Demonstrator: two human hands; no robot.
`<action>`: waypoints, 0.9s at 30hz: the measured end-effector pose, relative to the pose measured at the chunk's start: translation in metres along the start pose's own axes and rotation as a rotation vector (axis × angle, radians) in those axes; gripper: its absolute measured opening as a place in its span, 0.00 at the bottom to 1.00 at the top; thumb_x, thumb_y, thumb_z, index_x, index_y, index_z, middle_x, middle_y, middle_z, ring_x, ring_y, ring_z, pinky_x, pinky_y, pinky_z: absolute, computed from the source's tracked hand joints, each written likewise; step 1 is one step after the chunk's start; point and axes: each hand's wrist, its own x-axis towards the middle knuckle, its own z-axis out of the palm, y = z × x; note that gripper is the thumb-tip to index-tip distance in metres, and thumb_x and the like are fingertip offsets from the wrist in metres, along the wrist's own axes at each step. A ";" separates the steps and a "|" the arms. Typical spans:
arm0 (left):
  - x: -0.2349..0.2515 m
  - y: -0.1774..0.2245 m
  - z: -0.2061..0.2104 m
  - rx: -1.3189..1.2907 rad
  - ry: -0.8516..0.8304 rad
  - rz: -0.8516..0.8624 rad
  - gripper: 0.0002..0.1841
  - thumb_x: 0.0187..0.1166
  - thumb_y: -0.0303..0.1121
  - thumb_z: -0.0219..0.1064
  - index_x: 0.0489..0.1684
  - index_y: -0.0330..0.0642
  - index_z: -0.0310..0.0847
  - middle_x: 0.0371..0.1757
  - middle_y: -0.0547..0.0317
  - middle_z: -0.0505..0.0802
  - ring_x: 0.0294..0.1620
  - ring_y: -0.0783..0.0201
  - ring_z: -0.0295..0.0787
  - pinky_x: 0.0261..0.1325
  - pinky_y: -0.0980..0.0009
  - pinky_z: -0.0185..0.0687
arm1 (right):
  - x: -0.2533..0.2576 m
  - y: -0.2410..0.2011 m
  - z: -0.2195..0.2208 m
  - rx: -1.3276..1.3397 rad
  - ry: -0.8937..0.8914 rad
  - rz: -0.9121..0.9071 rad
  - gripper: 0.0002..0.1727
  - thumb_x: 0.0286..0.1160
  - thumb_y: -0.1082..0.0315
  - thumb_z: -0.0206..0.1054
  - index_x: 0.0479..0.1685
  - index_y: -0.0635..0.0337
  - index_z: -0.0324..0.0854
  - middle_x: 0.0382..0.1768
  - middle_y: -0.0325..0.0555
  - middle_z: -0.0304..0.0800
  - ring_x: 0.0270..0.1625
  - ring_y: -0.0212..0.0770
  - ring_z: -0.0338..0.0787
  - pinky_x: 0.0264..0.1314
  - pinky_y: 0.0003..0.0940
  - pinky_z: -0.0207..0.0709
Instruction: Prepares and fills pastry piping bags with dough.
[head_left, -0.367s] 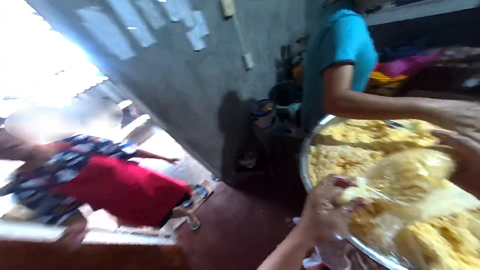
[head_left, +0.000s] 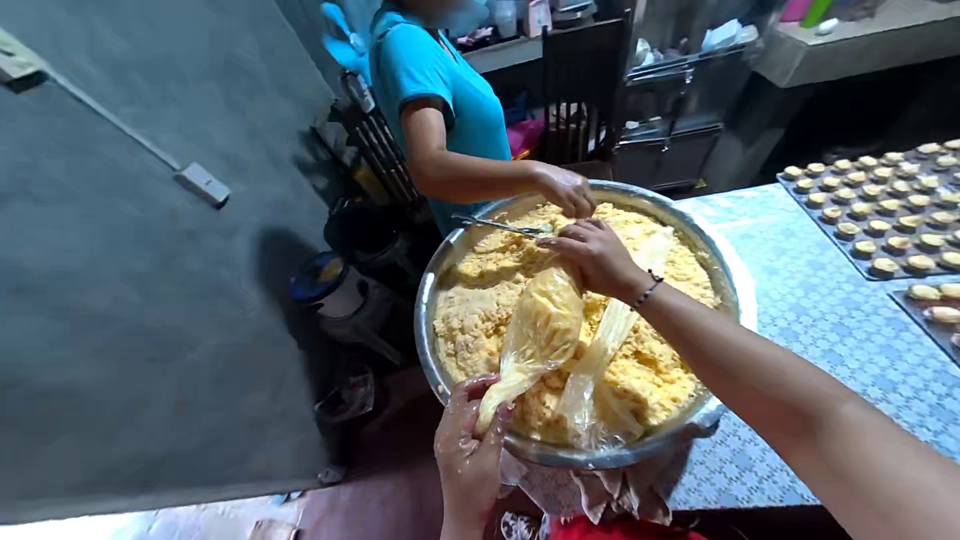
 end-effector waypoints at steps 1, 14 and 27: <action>-0.001 -0.003 0.002 0.012 0.000 -0.006 0.12 0.75 0.34 0.70 0.27 0.34 0.89 0.58 0.52 0.91 0.62 0.68 0.88 0.61 0.74 0.88 | 0.002 0.002 0.003 -0.010 -0.007 -0.008 0.23 0.72 0.76 0.62 0.65 0.47 0.88 0.50 0.52 0.93 0.58 0.58 0.90 0.67 0.64 0.75; -0.011 -0.042 -0.006 0.224 0.059 -0.032 0.12 0.71 0.32 0.71 0.30 0.27 0.90 0.56 0.47 0.92 0.67 0.72 0.84 0.72 0.78 0.78 | 0.048 -0.013 0.077 -0.031 -0.143 -0.185 0.12 0.73 0.74 0.68 0.49 0.48 0.91 0.48 0.45 0.92 0.60 0.51 0.88 0.76 0.66 0.69; -0.005 -0.078 0.004 0.536 -0.047 0.009 0.21 0.72 0.43 0.71 0.36 0.27 0.91 0.48 0.36 0.94 0.54 0.41 0.91 0.64 0.40 0.78 | -0.003 -0.066 0.008 0.282 -0.402 0.215 0.40 0.52 0.86 0.67 0.73 0.45 0.83 0.67 0.51 0.85 0.77 0.59 0.75 0.74 0.66 0.69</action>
